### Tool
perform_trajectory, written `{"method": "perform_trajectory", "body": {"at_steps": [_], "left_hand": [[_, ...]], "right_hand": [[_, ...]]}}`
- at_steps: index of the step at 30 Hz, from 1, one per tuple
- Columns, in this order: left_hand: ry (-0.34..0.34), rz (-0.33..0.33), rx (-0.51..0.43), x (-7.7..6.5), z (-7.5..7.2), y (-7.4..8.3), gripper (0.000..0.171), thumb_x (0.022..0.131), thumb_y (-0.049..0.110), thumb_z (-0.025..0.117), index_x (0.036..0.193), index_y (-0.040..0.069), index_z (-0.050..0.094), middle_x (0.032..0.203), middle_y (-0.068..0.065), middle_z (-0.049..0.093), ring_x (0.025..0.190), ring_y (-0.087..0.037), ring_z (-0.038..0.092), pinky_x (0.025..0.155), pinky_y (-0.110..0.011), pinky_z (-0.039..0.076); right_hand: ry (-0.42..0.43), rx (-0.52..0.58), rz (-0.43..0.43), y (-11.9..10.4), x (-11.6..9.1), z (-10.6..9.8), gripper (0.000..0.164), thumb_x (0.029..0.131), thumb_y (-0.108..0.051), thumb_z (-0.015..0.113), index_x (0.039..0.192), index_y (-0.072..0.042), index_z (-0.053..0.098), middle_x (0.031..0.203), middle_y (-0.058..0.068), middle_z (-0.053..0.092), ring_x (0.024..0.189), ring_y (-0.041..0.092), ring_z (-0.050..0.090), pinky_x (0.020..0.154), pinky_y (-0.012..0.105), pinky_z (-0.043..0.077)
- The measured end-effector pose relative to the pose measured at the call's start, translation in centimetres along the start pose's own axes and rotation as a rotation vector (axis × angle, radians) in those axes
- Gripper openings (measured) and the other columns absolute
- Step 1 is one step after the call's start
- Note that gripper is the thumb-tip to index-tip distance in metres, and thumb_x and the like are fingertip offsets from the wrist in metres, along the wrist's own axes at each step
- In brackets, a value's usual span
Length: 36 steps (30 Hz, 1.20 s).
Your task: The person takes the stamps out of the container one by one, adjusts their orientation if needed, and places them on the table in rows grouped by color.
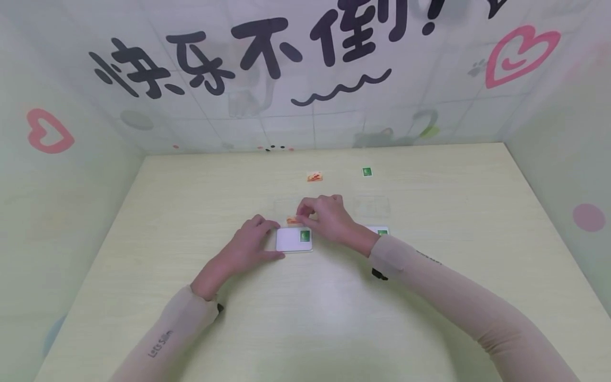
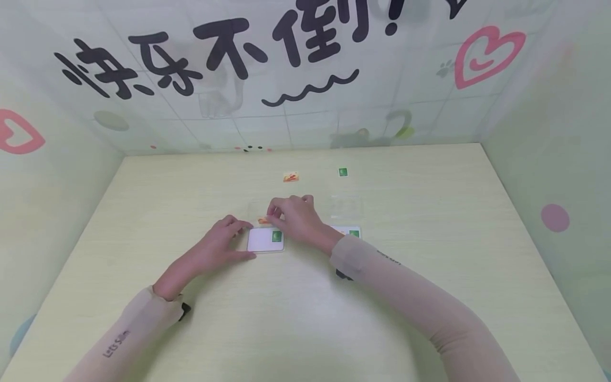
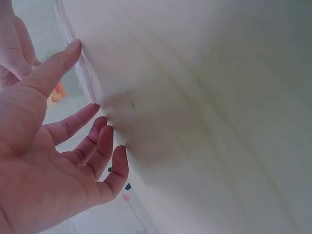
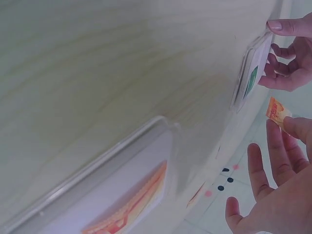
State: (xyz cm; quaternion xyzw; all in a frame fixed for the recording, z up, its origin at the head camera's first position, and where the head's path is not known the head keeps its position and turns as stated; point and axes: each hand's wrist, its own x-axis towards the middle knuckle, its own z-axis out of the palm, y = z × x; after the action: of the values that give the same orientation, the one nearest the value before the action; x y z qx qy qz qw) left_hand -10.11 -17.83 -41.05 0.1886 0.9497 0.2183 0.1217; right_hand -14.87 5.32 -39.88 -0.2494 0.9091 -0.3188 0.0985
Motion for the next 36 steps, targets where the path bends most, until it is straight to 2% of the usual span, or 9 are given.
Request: {"method": "perform_trajectory", "body": {"at_steps": [13,21,31,36], "left_hand": [[-0.025,-0.026,0.015,0.1,-0.3,0.2,0.061,0.088,0.025,0.088,0.136,-0.002,0.063,0.119,-0.017,0.060,0.100,-0.028,0.056,0.089,-0.047,0.052],[-0.023,-0.012,0.006,0.1,-0.6,0.2,0.060,0.087,0.021,0.089,0.135,-0.003,0.064,0.117,-0.017,0.059,0.098,-0.027,0.056,0.090,-0.046,0.053],[-0.051,-0.057,0.013,0.0,-1.0,0.6,0.059,0.088,0.020,0.088,0.137,-0.002,0.063,0.119,-0.018,0.059,0.099,-0.029,0.057,0.091,-0.047,0.053],[-0.051,-0.057,0.017,0.0,-1.1,0.6,0.058,0.089,0.019,0.087,0.137,-0.003,0.064,0.119,-0.018,0.059,0.099,-0.029,0.057,0.092,-0.046,0.053]], "right_hand": [[0.000,0.022,0.002,0.0,0.1,-0.3,0.010,0.102,-0.021,0.073,0.108,-0.013,0.075,0.102,-0.002,0.078,0.104,0.017,0.071,0.108,0.057,0.032],[0.028,0.022,-0.021,0.2,0.3,-0.3,0.009,0.102,-0.021,0.073,0.106,-0.013,0.076,0.099,-0.002,0.078,0.102,0.017,0.072,0.107,0.059,0.033],[0.024,0.009,-0.010,0.1,0.4,-0.5,0.011,0.103,-0.021,0.072,0.109,-0.013,0.075,0.100,-0.001,0.079,0.103,0.017,0.072,0.108,0.058,0.033],[0.025,0.007,-0.007,0.1,0.5,-0.7,0.012,0.103,-0.021,0.072,0.110,-0.012,0.075,0.100,0.000,0.079,0.103,0.018,0.072,0.109,0.058,0.034]]}}
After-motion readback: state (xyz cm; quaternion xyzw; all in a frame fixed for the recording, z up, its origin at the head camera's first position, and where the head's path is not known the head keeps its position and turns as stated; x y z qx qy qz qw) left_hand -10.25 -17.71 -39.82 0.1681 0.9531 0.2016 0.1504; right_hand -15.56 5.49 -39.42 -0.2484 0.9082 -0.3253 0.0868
